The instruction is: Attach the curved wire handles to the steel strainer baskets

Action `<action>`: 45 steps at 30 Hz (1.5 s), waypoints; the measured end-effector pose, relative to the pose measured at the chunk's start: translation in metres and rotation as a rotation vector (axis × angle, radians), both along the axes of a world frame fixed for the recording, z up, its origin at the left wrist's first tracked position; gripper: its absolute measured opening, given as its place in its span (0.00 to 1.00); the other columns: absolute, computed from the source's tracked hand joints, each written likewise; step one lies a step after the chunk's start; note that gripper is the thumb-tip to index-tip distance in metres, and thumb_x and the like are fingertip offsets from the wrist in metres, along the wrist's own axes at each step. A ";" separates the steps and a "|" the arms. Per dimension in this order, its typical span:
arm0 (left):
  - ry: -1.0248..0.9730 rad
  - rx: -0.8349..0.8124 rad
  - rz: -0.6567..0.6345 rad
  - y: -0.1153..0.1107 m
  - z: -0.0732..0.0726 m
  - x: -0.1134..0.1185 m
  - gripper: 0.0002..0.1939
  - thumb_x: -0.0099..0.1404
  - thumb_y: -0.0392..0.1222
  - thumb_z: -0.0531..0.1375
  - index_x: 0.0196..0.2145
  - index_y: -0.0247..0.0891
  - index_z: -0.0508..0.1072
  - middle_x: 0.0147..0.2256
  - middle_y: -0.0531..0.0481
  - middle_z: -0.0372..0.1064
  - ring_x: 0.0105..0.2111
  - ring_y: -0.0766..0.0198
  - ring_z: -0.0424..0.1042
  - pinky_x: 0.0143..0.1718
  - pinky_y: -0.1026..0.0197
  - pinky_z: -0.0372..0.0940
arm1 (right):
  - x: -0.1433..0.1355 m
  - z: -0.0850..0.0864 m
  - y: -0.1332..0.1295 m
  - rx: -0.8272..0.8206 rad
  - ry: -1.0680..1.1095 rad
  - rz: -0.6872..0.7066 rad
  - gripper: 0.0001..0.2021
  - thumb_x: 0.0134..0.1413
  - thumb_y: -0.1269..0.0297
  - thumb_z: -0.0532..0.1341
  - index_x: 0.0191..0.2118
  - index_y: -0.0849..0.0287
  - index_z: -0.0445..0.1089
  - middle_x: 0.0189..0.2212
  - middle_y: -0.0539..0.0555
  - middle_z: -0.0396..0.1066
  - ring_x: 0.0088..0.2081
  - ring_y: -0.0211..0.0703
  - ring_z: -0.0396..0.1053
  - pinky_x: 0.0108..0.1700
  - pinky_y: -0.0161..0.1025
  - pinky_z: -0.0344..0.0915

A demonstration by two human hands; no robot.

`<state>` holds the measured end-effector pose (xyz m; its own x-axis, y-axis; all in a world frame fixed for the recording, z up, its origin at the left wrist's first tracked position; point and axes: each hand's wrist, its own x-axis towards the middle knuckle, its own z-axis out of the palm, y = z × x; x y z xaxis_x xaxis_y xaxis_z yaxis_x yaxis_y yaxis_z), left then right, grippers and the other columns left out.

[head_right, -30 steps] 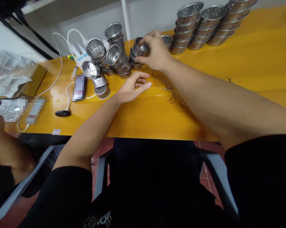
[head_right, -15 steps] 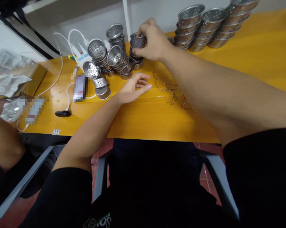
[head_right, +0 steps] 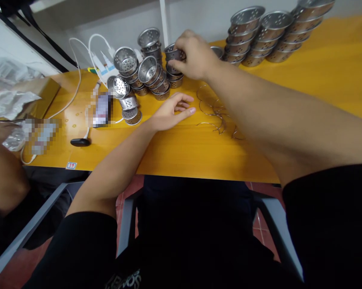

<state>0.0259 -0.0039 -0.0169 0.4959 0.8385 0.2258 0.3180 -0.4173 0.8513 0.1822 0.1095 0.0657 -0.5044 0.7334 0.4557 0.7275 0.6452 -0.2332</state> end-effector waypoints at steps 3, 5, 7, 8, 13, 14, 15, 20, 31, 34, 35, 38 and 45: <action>0.006 -0.005 0.004 -0.002 0.002 0.000 0.25 0.69 0.59 0.65 0.53 0.38 0.72 0.59 0.38 0.70 0.56 0.60 0.76 0.63 0.55 0.74 | 0.004 0.000 -0.004 -0.017 0.008 0.028 0.21 0.67 0.59 0.72 0.60 0.62 0.75 0.60 0.62 0.70 0.61 0.52 0.68 0.66 0.45 0.65; 0.017 -0.007 0.008 -0.003 0.003 0.000 0.24 0.69 0.58 0.65 0.54 0.38 0.72 0.59 0.39 0.70 0.56 0.61 0.76 0.63 0.56 0.74 | 0.008 0.000 -0.005 -0.030 0.020 0.042 0.25 0.66 0.59 0.72 0.65 0.60 0.73 0.61 0.61 0.68 0.60 0.50 0.68 0.66 0.42 0.65; 0.031 -0.007 0.012 -0.002 0.003 -0.001 0.23 0.70 0.57 0.65 0.54 0.39 0.72 0.60 0.40 0.71 0.57 0.62 0.76 0.63 0.58 0.74 | 0.011 -0.001 -0.005 -0.037 0.037 0.041 0.29 0.66 0.59 0.73 0.68 0.61 0.70 0.63 0.62 0.66 0.59 0.49 0.69 0.66 0.41 0.66; 0.037 -0.004 0.013 -0.002 0.003 -0.001 0.22 0.70 0.56 0.65 0.54 0.40 0.72 0.60 0.40 0.71 0.57 0.62 0.76 0.63 0.58 0.74 | 0.012 -0.002 -0.004 -0.038 0.042 0.041 0.31 0.65 0.58 0.74 0.68 0.62 0.69 0.63 0.62 0.66 0.58 0.49 0.69 0.66 0.40 0.66; 0.045 0.011 0.012 -0.002 0.003 0.000 0.21 0.71 0.55 0.65 0.54 0.40 0.72 0.60 0.41 0.71 0.57 0.61 0.77 0.63 0.58 0.74 | 0.020 0.000 -0.009 -0.044 0.092 0.053 0.33 0.64 0.57 0.75 0.69 0.62 0.68 0.64 0.62 0.64 0.60 0.47 0.69 0.65 0.38 0.67; 0.043 0.008 0.012 -0.003 0.003 0.000 0.21 0.71 0.55 0.65 0.54 0.40 0.72 0.60 0.41 0.71 0.57 0.61 0.77 0.63 0.58 0.74 | 0.022 0.003 -0.011 -0.044 0.120 0.029 0.31 0.67 0.55 0.73 0.69 0.62 0.68 0.65 0.62 0.63 0.58 0.46 0.71 0.63 0.39 0.69; 0.041 0.002 0.011 -0.003 0.004 0.000 0.21 0.71 0.55 0.65 0.54 0.40 0.72 0.60 0.41 0.71 0.57 0.62 0.77 0.63 0.58 0.74 | 0.024 0.006 -0.013 -0.027 0.153 -0.022 0.27 0.71 0.55 0.69 0.68 0.62 0.68 0.65 0.62 0.64 0.56 0.46 0.73 0.61 0.39 0.71; 0.028 0.000 -0.008 -0.003 0.005 -0.001 0.22 0.71 0.54 0.65 0.55 0.37 0.72 0.60 0.39 0.70 0.57 0.60 0.77 0.64 0.56 0.73 | 0.042 0.017 -0.018 0.017 0.091 -0.363 0.18 0.77 0.72 0.54 0.61 0.70 0.74 0.57 0.65 0.76 0.60 0.51 0.74 0.64 0.45 0.69; 0.005 -0.027 0.011 -0.006 0.009 -0.002 0.23 0.69 0.55 0.65 0.54 0.37 0.72 0.59 0.38 0.70 0.56 0.61 0.77 0.63 0.58 0.74 | 0.083 -0.022 -0.020 -0.211 -0.204 -0.363 0.15 0.70 0.64 0.67 0.57 0.63 0.82 0.54 0.66 0.80 0.55 0.58 0.78 0.58 0.47 0.71; -0.001 -0.028 0.004 -0.005 0.008 -0.002 0.23 0.69 0.55 0.66 0.54 0.37 0.73 0.58 0.38 0.69 0.56 0.61 0.77 0.63 0.57 0.74 | 0.093 -0.021 -0.023 -0.219 -0.161 -0.367 0.14 0.67 0.63 0.71 0.54 0.61 0.83 0.49 0.64 0.81 0.50 0.56 0.79 0.54 0.47 0.73; 0.000 -0.028 0.001 -0.004 0.008 -0.002 0.23 0.69 0.55 0.66 0.54 0.37 0.73 0.58 0.38 0.69 0.56 0.61 0.77 0.63 0.56 0.74 | 0.097 -0.020 -0.025 -0.218 -0.143 -0.372 0.13 0.65 0.64 0.72 0.53 0.61 0.83 0.48 0.63 0.82 0.48 0.56 0.79 0.53 0.47 0.73; 0.007 -0.023 0.003 -0.004 0.009 -0.002 0.22 0.69 0.54 0.66 0.53 0.37 0.73 0.59 0.38 0.70 0.56 0.61 0.77 0.63 0.57 0.74 | 0.106 -0.018 -0.036 -0.198 -0.074 -0.377 0.11 0.63 0.67 0.73 0.50 0.62 0.84 0.46 0.64 0.82 0.47 0.58 0.79 0.52 0.49 0.73; -0.008 -0.047 0.065 -0.004 0.008 -0.001 0.30 0.69 0.53 0.66 0.63 0.43 0.64 0.68 0.38 0.64 0.61 0.57 0.75 0.62 0.53 0.75 | 0.112 -0.015 -0.082 -0.154 0.187 -0.266 0.09 0.68 0.67 0.65 0.48 0.60 0.81 0.39 0.58 0.80 0.35 0.46 0.76 0.39 0.42 0.71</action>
<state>0.0245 -0.0078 -0.0088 0.4384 0.8787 0.1892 0.3360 -0.3554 0.8722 0.2946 0.0278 0.0506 -0.2044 0.8951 0.3961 0.8009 0.3856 -0.4581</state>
